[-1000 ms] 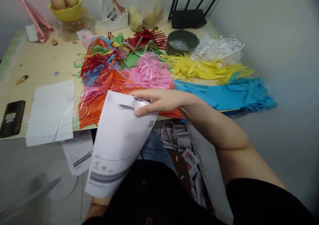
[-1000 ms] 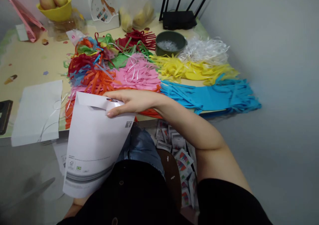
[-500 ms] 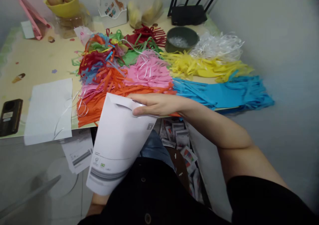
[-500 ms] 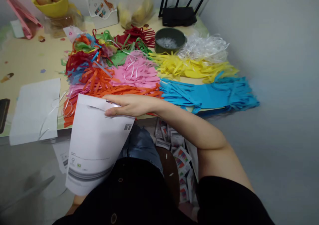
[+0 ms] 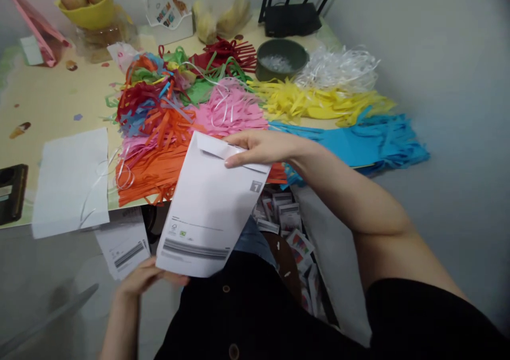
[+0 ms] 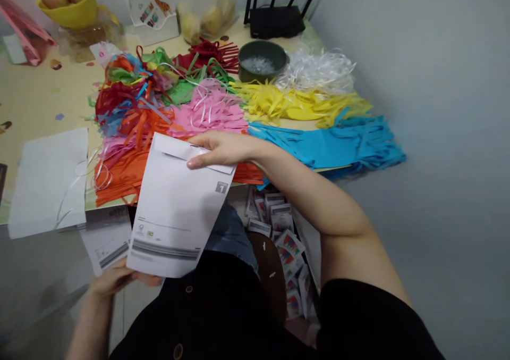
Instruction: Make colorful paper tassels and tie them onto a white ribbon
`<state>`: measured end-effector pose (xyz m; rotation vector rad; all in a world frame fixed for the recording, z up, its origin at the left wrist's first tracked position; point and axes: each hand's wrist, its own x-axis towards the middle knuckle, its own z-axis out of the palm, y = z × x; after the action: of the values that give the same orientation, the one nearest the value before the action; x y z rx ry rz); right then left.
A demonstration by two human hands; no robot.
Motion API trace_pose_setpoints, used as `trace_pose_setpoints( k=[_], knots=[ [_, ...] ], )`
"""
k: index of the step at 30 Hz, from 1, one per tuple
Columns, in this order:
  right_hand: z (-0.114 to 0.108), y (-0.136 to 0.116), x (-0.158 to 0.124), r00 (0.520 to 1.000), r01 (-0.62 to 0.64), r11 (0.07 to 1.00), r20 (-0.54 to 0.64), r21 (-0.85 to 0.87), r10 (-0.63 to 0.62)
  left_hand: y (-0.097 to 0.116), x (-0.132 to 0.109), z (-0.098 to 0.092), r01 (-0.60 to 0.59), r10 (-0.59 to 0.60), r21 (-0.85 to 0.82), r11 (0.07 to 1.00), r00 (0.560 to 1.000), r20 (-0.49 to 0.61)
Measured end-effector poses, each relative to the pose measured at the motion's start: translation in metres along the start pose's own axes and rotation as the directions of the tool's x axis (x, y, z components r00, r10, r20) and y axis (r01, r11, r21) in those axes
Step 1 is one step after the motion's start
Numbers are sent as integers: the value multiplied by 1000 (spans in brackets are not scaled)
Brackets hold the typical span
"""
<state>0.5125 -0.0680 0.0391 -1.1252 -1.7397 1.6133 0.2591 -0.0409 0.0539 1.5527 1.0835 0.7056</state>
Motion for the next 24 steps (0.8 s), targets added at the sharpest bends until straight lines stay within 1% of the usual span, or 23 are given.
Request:
trace_pose_setpoints(
  k=[2, 3, 6, 8, 10, 13, 16, 18, 21, 24],
  knots=[
    [-4, -3, 7, 996, -2, 999, 86, -40, 5, 2, 2, -1, -2, 1, 34, 999, 1000, 4],
    [-2, -6, 13, 993, 12, 998, 116, -62, -5, 3, 3, -2, -5, 4, 56, 998, 1000, 2],
    [14, -17, 35, 985, 84, 989, 161, -122, -64, 8, 6, -13, -28, 29, 138, 990, 1000, -9],
    [27, -27, 44, 980, 112, 980, 184, -166, -81, 12, 7, -23, -50, 48, 200, 978, 999, 12],
    [36, -35, 42, 980, 108, 973, 186, -205, -70, 15, 6, -33, -75, 59, 266, 961, 996, 68],
    [40, -37, 26, 987, 41, 979, 163, -198, -8, 17, 3, -46, -94, 54, 327, 940, 990, 129],
    [40, -30, 9, 978, -78, 994, 189, -74, 91, 18, 1, -53, -38, -20, 325, 945, 985, 172],
    [41, -25, 5, 974, -124, 992, 190, 10, 120, 19, 1, -55, 22, -88, 300, 954, 974, 209],
    [44, -22, 6, 978, -136, 988, 170, 67, 123, 24, 4, -55, 95, -158, 264, 960, 960, 230],
    [47, -22, 10, 982, -126, 989, 148, 82, 113, 27, 6, -54, 163, -221, 254, 953, 951, 218]
  ],
)
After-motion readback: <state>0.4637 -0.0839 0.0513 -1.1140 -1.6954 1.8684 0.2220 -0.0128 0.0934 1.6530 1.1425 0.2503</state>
